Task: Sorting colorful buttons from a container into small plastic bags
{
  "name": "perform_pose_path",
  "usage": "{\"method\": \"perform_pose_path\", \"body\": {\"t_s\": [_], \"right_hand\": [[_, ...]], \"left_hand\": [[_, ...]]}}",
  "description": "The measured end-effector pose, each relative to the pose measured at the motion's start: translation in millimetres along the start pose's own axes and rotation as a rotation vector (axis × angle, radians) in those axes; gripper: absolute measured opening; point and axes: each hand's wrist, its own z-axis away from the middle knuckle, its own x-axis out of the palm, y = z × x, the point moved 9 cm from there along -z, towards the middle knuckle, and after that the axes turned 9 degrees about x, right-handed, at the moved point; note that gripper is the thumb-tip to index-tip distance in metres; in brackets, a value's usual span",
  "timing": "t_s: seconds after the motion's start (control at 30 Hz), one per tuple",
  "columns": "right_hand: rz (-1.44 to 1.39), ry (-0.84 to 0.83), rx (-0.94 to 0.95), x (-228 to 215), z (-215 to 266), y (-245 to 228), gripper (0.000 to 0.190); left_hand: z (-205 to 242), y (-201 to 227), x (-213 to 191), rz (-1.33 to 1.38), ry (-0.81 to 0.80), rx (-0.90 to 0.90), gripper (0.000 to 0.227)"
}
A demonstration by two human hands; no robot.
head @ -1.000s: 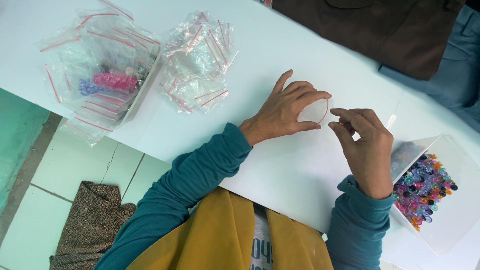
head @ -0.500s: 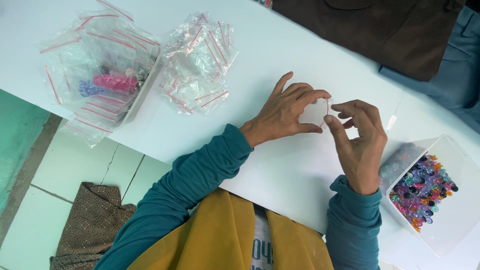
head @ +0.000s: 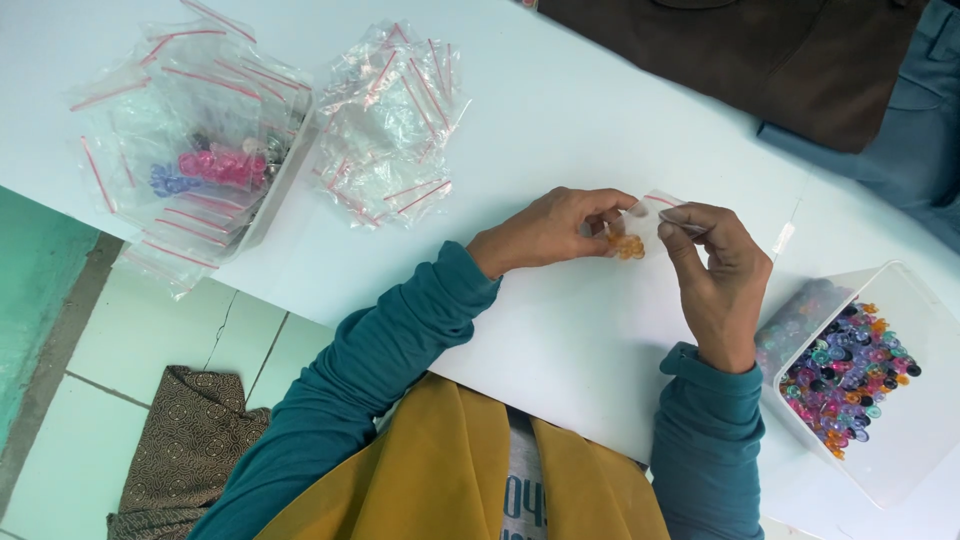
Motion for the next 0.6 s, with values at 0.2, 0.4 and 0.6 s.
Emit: {"method": "perform_pose_path", "body": {"t_s": [0.2, 0.4, 0.6], "right_hand": [[-0.292, 0.063, 0.043, -2.7, -1.3, -4.5, 0.056], [-0.450, -0.003, 0.300, 31.9, -6.0, 40.4, 0.010], [-0.561, 0.032, 0.357, 29.7, -8.3, 81.9, 0.008]], "left_hand": [[-3.9, -4.2, -2.6, 0.082, 0.105, 0.038, 0.048], [-3.0, 11.1, -11.3, 0.088, 0.115, 0.034, 0.053], [-4.1, -4.2, -1.3, 0.126, 0.071, 0.012, 0.066]]}}
